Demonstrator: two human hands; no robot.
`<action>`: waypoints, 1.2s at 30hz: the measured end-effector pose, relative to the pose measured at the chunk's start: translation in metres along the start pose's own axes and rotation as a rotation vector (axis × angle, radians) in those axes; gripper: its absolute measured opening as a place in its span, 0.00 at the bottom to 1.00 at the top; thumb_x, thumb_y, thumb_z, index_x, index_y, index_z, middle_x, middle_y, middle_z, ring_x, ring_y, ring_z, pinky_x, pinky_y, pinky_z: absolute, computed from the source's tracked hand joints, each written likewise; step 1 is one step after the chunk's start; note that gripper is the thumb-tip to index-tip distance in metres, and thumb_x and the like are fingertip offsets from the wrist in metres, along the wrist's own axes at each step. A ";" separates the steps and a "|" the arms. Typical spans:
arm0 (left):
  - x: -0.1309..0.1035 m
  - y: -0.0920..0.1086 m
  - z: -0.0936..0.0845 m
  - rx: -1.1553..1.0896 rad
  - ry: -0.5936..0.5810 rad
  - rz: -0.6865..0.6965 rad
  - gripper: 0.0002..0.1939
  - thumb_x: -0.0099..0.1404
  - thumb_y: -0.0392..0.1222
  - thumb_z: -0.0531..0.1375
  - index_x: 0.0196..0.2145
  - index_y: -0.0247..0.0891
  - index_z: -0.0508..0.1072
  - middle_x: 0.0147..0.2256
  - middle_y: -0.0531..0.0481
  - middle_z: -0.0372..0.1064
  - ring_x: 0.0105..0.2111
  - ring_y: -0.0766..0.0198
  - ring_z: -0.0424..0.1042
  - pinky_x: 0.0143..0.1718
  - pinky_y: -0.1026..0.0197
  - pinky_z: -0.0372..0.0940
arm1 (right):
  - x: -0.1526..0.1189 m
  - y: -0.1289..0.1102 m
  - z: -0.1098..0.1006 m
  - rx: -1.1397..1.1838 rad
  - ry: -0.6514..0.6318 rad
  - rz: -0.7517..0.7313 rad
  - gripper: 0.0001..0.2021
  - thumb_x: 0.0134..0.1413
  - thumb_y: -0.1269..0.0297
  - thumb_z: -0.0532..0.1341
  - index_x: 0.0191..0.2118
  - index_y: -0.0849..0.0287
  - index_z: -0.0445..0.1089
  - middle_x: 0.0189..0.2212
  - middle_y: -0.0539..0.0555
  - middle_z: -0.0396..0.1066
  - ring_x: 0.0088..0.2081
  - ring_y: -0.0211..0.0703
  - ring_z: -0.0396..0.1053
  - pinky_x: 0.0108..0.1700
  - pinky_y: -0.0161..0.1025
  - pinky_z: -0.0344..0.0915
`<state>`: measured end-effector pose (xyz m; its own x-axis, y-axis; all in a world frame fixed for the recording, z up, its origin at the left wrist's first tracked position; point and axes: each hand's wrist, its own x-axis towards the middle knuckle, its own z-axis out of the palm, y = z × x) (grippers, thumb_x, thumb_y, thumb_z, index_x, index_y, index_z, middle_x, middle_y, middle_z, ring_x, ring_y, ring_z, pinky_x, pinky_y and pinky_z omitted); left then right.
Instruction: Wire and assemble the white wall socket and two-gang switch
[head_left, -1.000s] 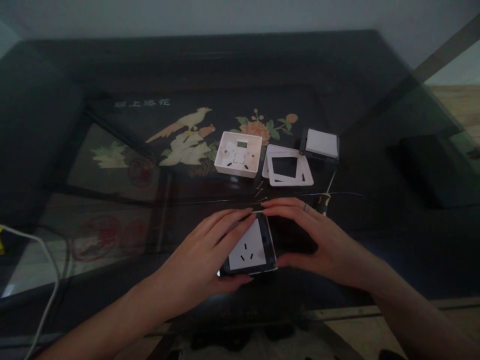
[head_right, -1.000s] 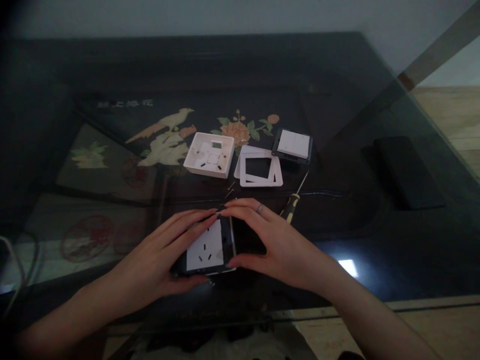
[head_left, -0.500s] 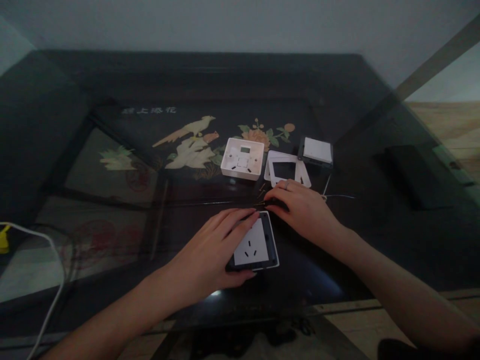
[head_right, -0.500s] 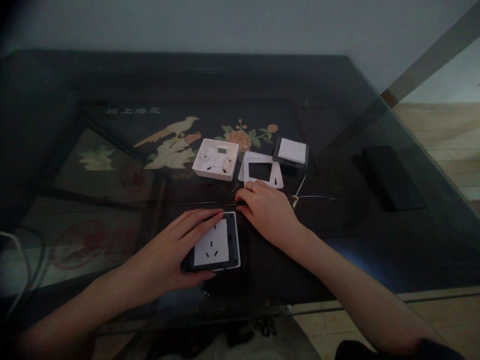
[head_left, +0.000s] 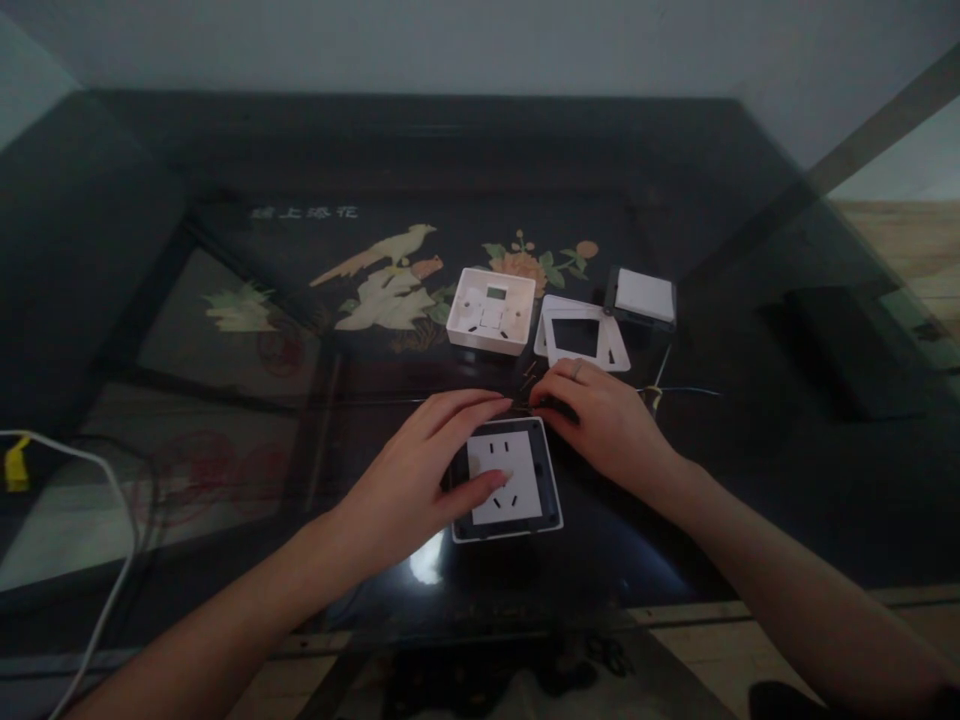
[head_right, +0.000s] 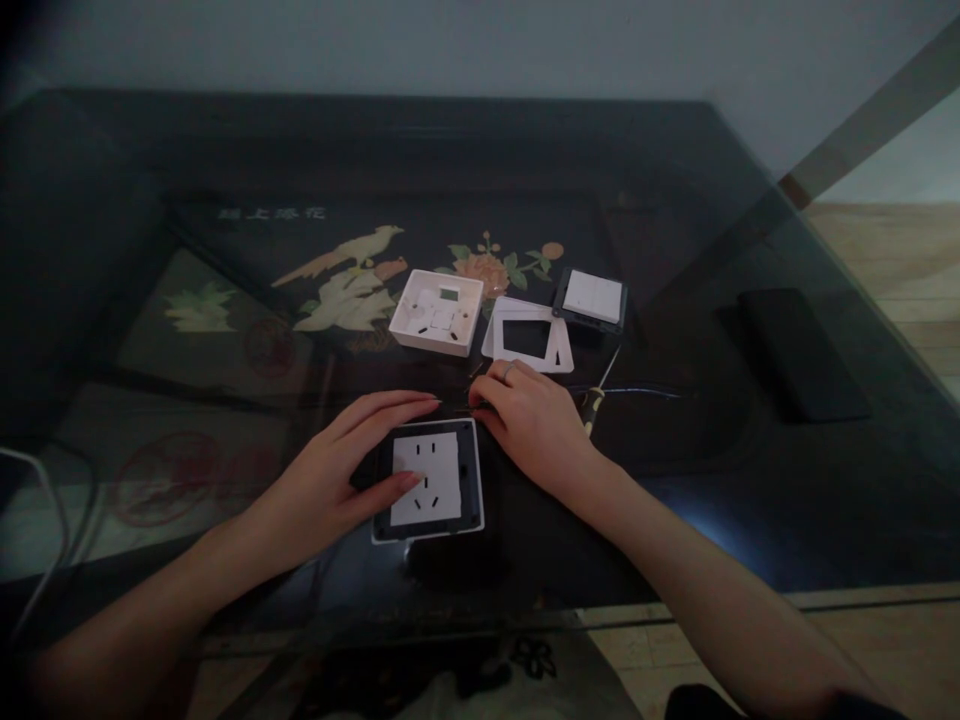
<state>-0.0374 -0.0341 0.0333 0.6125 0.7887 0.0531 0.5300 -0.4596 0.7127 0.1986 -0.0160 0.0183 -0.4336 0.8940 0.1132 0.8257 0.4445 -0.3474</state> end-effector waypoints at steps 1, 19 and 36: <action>0.000 0.000 0.000 0.001 0.000 -0.001 0.23 0.70 0.43 0.58 0.61 0.39 0.64 0.60 0.41 0.63 0.60 0.52 0.64 0.61 0.46 0.64 | 0.000 0.000 0.000 -0.002 0.000 -0.004 0.04 0.58 0.73 0.61 0.37 0.57 0.72 0.38 0.55 0.74 0.42 0.49 0.72 0.43 0.45 0.69; 0.002 0.007 -0.006 0.144 0.252 0.161 0.12 0.69 0.37 0.59 0.50 0.38 0.71 0.48 0.44 0.70 0.49 0.57 0.69 0.50 0.53 0.68 | -0.010 -0.022 -0.028 0.317 0.197 -0.158 0.03 0.61 0.72 0.61 0.36 0.58 0.71 0.35 0.54 0.73 0.39 0.43 0.73 0.42 0.39 0.70; 0.002 0.013 -0.005 -0.081 0.253 0.223 0.02 0.68 0.35 0.62 0.37 0.39 0.76 0.34 0.50 0.76 0.37 0.63 0.75 0.40 0.59 0.70 | -0.017 -0.040 -0.022 0.660 0.206 -0.155 0.03 0.57 0.66 0.67 0.38 0.57 0.74 0.30 0.49 0.75 0.31 0.37 0.73 0.33 0.34 0.70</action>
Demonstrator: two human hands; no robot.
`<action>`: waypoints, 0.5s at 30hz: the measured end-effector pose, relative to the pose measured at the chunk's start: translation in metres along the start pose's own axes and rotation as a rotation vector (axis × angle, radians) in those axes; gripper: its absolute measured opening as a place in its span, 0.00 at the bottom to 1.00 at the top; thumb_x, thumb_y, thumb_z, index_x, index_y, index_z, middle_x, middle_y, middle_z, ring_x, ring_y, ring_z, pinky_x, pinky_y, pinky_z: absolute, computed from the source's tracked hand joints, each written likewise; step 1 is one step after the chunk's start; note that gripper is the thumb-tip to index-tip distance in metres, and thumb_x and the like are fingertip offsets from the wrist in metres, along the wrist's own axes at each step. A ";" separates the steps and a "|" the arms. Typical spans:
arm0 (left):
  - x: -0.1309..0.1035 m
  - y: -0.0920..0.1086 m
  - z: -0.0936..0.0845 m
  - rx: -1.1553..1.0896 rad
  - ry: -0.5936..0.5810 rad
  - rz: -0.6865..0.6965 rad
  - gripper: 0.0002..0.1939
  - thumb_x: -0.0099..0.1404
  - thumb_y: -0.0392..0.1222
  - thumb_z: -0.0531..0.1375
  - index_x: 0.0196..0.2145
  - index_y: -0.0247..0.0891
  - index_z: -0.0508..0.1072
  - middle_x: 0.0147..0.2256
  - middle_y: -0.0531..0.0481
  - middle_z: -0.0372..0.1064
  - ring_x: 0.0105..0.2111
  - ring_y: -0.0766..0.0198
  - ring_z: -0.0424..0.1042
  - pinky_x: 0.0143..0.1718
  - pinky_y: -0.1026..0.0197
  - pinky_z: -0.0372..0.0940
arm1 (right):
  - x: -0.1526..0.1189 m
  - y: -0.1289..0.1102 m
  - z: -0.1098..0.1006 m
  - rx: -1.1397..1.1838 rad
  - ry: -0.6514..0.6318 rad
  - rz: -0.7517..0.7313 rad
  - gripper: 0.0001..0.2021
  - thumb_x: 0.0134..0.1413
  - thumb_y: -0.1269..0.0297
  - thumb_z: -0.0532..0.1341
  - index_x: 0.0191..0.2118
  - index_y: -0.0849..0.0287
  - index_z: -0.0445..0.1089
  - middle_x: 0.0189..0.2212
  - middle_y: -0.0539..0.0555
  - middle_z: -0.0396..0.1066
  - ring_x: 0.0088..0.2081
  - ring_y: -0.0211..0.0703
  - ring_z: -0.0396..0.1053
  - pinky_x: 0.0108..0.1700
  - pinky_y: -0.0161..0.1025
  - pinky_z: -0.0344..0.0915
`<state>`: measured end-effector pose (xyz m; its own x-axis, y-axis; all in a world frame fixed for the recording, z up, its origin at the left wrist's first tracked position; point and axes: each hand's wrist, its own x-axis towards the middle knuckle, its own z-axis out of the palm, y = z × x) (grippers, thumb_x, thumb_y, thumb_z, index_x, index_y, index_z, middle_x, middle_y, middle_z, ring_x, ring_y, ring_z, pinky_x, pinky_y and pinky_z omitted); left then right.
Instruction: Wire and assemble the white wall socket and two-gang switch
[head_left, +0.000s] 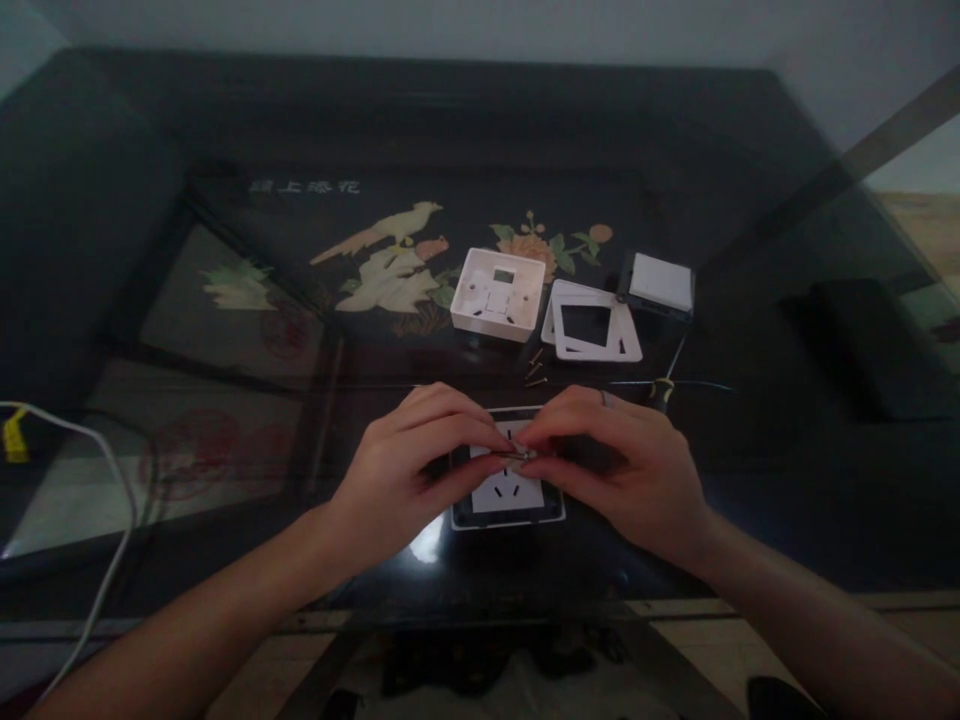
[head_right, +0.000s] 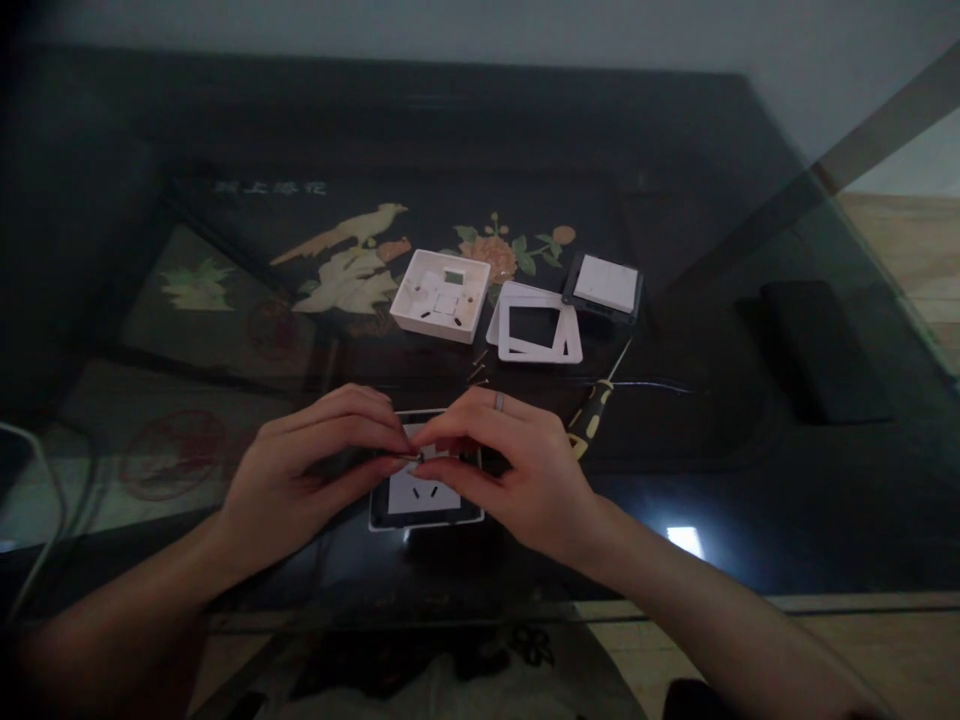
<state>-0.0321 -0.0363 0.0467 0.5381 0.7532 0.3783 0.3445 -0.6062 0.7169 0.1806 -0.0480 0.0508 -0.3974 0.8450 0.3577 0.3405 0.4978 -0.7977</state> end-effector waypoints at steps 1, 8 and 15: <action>0.000 0.001 0.000 -0.018 -0.008 0.001 0.03 0.68 0.35 0.62 0.36 0.39 0.75 0.33 0.50 0.77 0.36 0.63 0.75 0.40 0.58 0.71 | -0.001 0.000 0.001 0.014 0.015 0.000 0.02 0.57 0.67 0.67 0.37 0.57 0.74 0.30 0.49 0.76 0.32 0.38 0.74 0.33 0.35 0.70; -0.004 -0.004 0.002 0.073 -0.131 -0.019 0.19 0.68 0.46 0.62 0.54 0.37 0.70 0.50 0.42 0.72 0.50 0.55 0.71 0.52 0.51 0.69 | 0.000 -0.001 -0.015 0.006 0.131 0.076 0.05 0.55 0.72 0.67 0.35 0.53 0.75 0.32 0.48 0.76 0.35 0.39 0.74 0.36 0.37 0.71; -0.010 -0.010 0.009 0.137 -0.357 -0.081 0.48 0.57 0.54 0.70 0.67 0.38 0.53 0.65 0.35 0.55 0.66 0.41 0.53 0.67 0.34 0.51 | 0.001 0.012 -0.041 -0.177 -0.034 0.025 0.03 0.56 0.70 0.68 0.35 0.55 0.76 0.32 0.49 0.77 0.33 0.38 0.74 0.35 0.36 0.72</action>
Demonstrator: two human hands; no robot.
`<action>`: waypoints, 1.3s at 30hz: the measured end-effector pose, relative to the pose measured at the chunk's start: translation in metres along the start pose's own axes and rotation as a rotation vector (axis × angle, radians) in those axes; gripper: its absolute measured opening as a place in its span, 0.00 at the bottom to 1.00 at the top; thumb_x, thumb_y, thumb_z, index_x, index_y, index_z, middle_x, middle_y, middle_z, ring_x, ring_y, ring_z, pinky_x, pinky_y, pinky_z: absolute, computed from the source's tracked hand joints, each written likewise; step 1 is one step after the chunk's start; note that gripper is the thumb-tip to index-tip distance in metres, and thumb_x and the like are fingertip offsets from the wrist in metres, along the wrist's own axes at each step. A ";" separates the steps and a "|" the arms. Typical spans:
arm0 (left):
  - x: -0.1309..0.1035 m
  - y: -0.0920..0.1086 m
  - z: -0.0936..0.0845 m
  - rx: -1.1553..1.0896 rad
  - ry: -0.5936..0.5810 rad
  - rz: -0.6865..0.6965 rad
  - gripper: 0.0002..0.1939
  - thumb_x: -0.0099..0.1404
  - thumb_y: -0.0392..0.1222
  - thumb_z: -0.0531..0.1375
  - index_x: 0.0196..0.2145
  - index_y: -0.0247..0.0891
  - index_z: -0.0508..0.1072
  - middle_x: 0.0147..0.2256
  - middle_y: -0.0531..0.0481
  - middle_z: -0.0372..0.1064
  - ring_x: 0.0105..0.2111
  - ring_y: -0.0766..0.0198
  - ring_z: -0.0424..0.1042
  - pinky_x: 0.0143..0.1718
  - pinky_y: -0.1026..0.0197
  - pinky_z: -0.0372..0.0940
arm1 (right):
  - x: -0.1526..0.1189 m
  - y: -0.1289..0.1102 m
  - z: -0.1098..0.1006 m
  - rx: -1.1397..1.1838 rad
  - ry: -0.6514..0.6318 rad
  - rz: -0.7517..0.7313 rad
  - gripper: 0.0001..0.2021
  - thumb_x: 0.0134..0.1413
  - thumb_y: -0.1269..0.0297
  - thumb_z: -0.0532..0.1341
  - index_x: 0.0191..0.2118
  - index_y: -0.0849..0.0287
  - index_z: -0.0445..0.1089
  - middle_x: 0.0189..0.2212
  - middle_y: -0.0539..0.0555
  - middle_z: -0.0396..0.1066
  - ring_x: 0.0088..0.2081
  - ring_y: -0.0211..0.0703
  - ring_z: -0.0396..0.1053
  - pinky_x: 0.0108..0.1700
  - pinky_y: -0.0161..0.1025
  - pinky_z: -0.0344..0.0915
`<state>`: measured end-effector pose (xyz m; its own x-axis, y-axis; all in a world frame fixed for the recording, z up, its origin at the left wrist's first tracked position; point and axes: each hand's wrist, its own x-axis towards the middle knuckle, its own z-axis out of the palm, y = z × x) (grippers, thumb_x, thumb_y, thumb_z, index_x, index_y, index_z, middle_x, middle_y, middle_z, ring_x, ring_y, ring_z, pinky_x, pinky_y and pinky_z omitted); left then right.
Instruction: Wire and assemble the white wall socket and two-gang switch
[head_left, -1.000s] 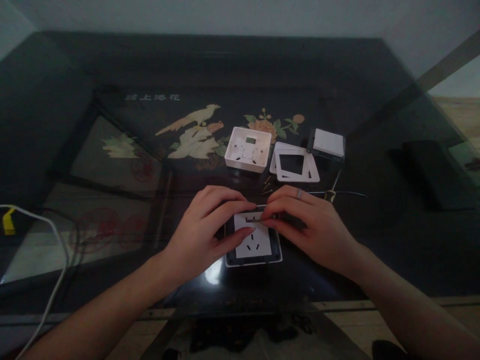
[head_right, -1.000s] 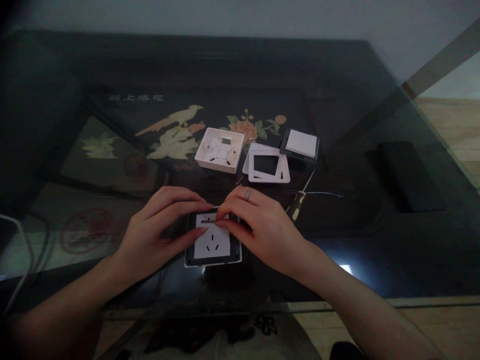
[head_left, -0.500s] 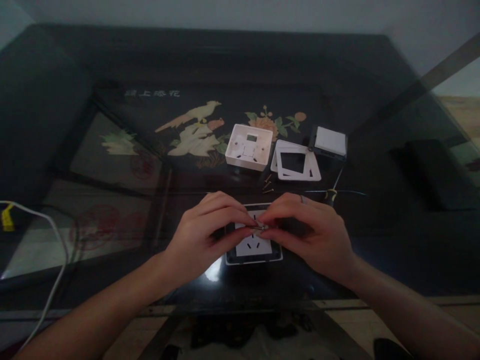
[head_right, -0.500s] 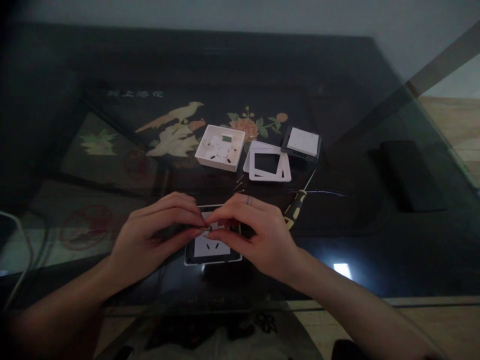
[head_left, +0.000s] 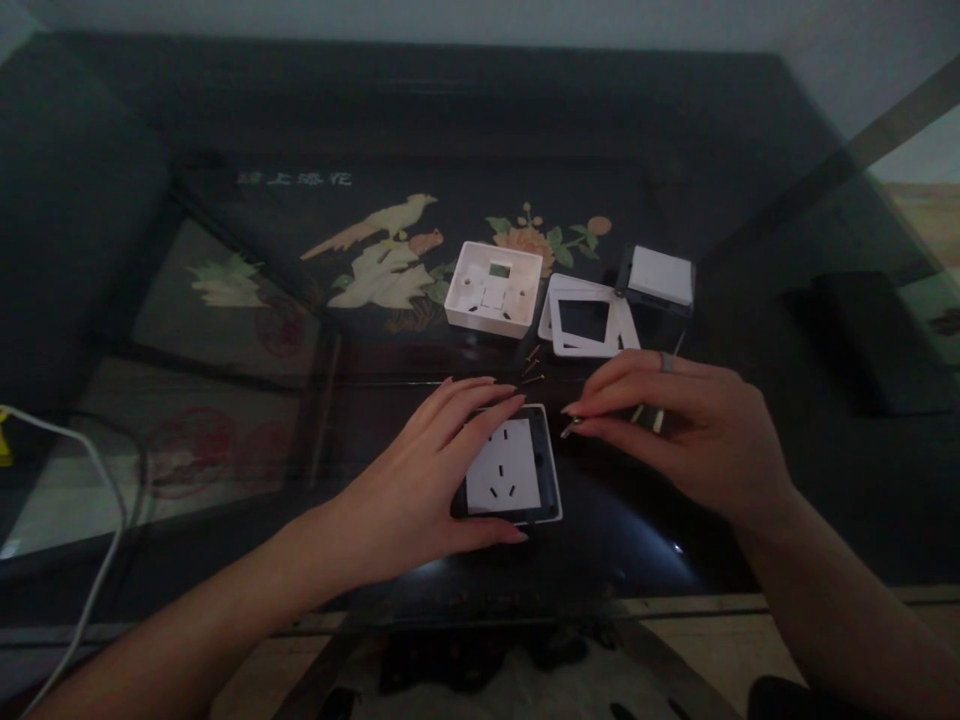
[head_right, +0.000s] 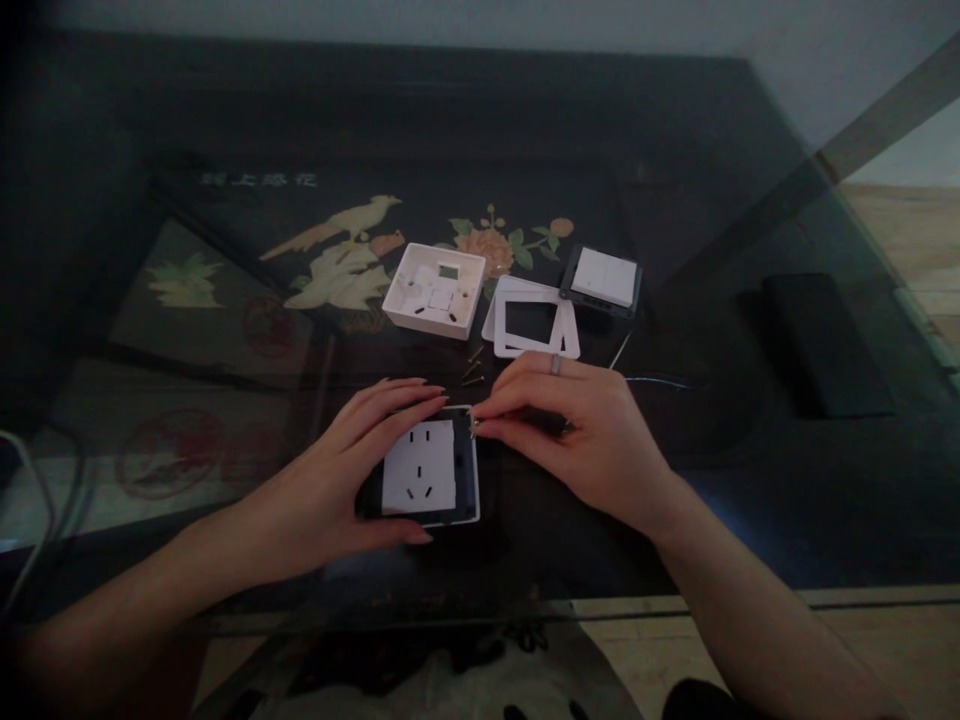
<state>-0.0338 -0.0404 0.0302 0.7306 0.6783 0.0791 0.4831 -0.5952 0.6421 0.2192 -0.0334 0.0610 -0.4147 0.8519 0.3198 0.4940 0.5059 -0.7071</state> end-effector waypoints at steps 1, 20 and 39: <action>0.000 0.000 0.001 0.002 -0.016 -0.011 0.49 0.56 0.53 0.71 0.67 0.38 0.51 0.65 0.34 0.54 0.66 0.41 0.52 0.67 0.33 0.50 | 0.000 0.001 0.001 -0.006 -0.045 -0.034 0.02 0.56 0.70 0.67 0.35 0.56 0.76 0.32 0.50 0.76 0.33 0.37 0.74 0.34 0.34 0.72; -0.001 0.004 0.001 -0.010 -0.105 -0.056 0.46 0.60 0.50 0.69 0.66 0.35 0.50 0.64 0.35 0.54 0.65 0.46 0.52 0.66 0.40 0.56 | -0.005 0.002 0.019 -0.156 -0.158 -0.268 0.08 0.64 0.69 0.59 0.35 0.63 0.75 0.32 0.54 0.75 0.33 0.37 0.71 0.34 0.35 0.69; 0.000 0.002 0.002 0.011 -0.089 -0.036 0.47 0.58 0.49 0.69 0.66 0.34 0.50 0.64 0.35 0.55 0.64 0.46 0.54 0.65 0.42 0.58 | -0.006 0.000 0.021 -0.168 -0.196 -0.247 0.09 0.64 0.69 0.60 0.32 0.65 0.72 0.30 0.54 0.74 0.31 0.39 0.70 0.33 0.37 0.68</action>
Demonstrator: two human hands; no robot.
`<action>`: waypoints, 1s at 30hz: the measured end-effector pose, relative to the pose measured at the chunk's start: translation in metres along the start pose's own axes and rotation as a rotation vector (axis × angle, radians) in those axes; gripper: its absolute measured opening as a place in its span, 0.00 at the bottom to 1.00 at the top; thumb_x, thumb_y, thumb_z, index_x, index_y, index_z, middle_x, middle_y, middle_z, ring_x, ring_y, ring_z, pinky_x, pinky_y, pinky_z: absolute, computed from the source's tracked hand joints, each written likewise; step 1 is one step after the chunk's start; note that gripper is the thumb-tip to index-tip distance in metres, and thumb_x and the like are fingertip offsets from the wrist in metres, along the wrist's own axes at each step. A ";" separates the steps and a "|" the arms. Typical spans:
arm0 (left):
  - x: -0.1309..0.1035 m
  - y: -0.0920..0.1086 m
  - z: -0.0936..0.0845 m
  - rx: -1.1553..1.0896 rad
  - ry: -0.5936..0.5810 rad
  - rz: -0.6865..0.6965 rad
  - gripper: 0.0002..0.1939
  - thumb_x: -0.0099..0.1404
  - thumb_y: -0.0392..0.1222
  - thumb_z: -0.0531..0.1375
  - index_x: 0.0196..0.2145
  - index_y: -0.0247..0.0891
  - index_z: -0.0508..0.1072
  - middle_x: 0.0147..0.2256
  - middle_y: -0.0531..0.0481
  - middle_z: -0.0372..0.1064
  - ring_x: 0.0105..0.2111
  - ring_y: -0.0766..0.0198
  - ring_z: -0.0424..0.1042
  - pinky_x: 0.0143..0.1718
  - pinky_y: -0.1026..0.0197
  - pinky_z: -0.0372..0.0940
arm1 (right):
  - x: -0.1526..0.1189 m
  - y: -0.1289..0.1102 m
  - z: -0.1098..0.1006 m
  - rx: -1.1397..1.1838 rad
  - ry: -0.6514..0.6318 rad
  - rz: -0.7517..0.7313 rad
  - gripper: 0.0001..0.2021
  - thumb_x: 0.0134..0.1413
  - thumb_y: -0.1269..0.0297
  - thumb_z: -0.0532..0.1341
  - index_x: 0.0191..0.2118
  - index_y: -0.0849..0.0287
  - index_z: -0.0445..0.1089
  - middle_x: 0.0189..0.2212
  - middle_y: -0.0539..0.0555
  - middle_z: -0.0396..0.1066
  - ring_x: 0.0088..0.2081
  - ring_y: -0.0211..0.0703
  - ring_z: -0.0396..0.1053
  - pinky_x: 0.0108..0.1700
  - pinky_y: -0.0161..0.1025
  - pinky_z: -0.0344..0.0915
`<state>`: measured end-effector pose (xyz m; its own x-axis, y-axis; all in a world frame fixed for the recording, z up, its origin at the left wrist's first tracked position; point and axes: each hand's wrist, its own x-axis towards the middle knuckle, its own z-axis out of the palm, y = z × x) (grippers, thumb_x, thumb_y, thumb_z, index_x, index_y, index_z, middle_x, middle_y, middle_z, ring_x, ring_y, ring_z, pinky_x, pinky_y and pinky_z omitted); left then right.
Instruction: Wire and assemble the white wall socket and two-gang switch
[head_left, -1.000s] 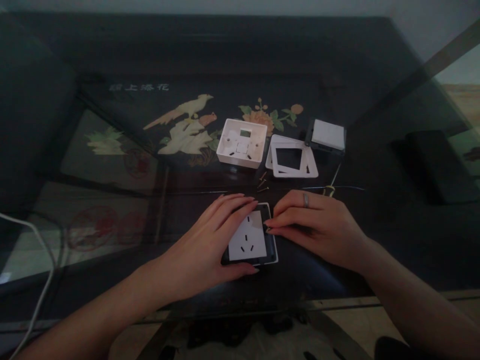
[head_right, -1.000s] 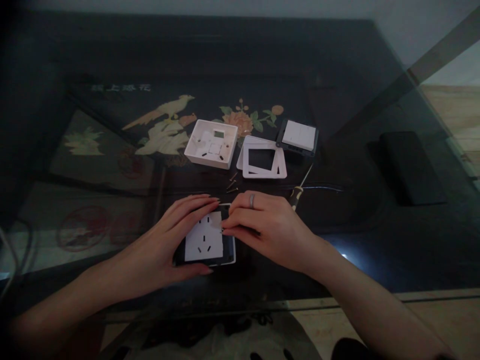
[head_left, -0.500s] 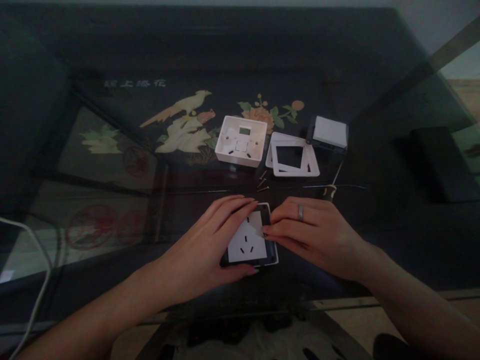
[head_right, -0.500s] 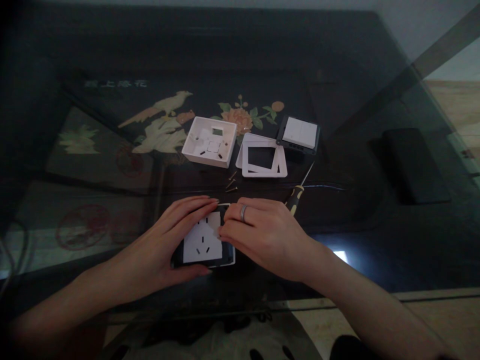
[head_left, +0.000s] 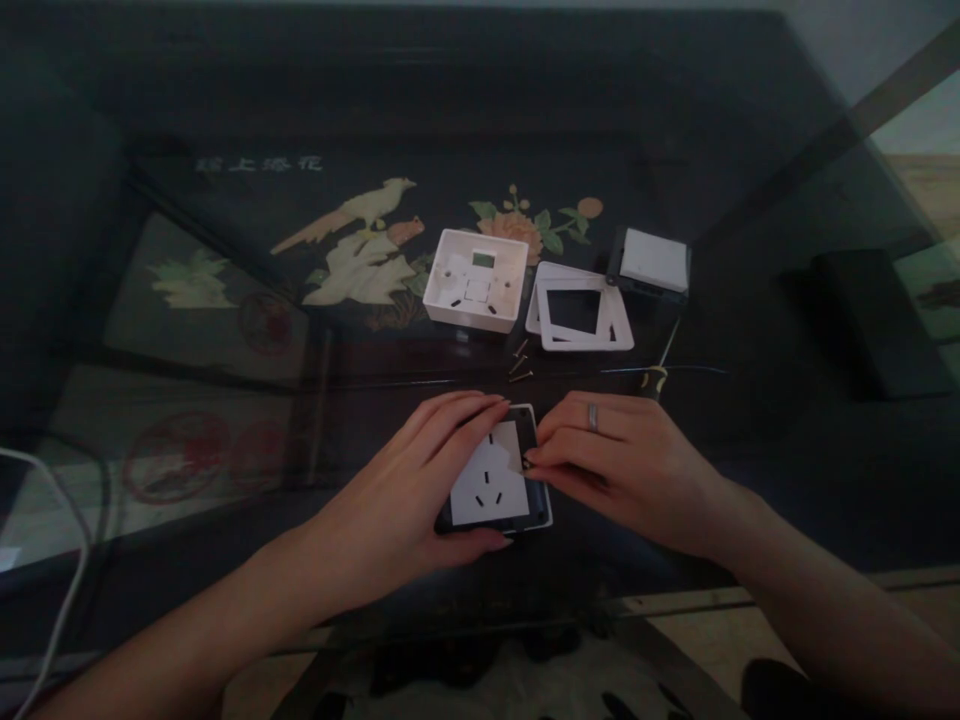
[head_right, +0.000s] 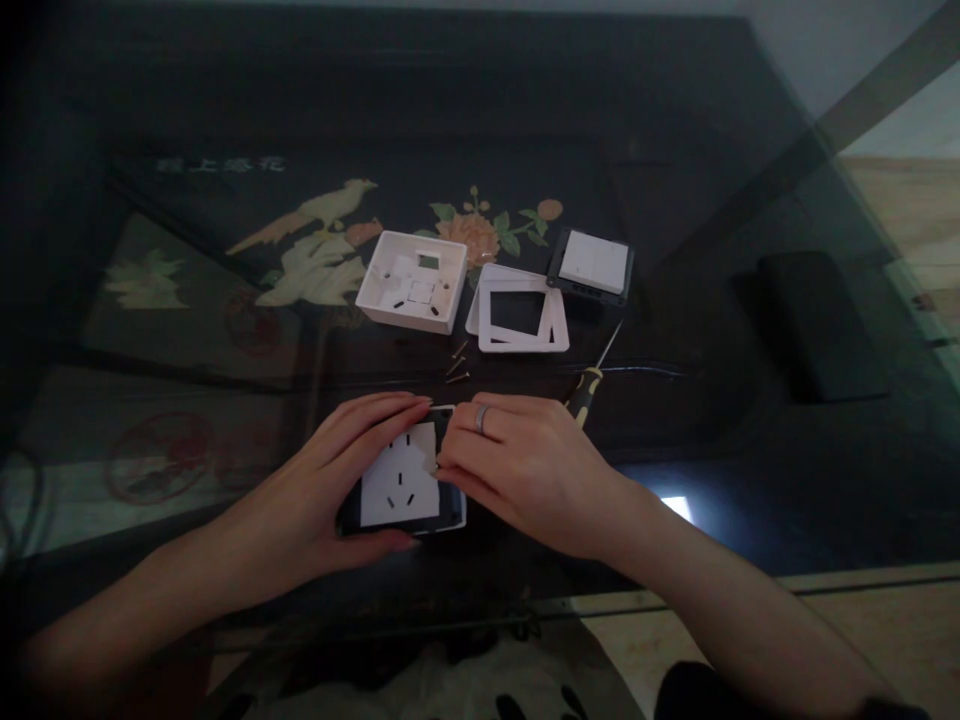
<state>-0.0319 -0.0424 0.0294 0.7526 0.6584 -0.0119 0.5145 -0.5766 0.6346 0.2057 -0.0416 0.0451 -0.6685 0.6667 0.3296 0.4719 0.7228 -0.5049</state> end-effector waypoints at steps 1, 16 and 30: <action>0.000 0.000 0.000 0.002 0.000 0.003 0.47 0.58 0.49 0.69 0.66 0.34 0.50 0.64 0.35 0.55 0.64 0.46 0.54 0.65 0.42 0.58 | 0.000 0.000 0.000 -0.003 -0.003 0.006 0.09 0.64 0.69 0.59 0.32 0.65 0.72 0.30 0.54 0.74 0.31 0.39 0.70 0.33 0.37 0.68; -0.002 0.001 0.000 -0.008 -0.003 -0.002 0.47 0.59 0.48 0.69 0.66 0.37 0.49 0.64 0.37 0.54 0.65 0.48 0.53 0.66 0.42 0.57 | -0.001 -0.008 -0.008 -0.180 -0.023 -0.123 0.09 0.63 0.75 0.58 0.36 0.69 0.77 0.31 0.58 0.78 0.33 0.46 0.75 0.33 0.42 0.74; 0.000 0.002 -0.002 -0.017 -0.009 -0.010 0.46 0.59 0.47 0.69 0.66 0.36 0.51 0.64 0.36 0.55 0.64 0.47 0.54 0.66 0.42 0.57 | 0.000 -0.007 -0.002 -0.199 -0.023 -0.061 0.10 0.63 0.73 0.58 0.33 0.65 0.76 0.30 0.55 0.77 0.31 0.43 0.73 0.33 0.41 0.72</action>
<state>-0.0320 -0.0429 0.0322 0.7514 0.6594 -0.0253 0.5149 -0.5619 0.6475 0.2040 -0.0462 0.0504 -0.7115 0.6176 0.3352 0.5325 0.7851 -0.3163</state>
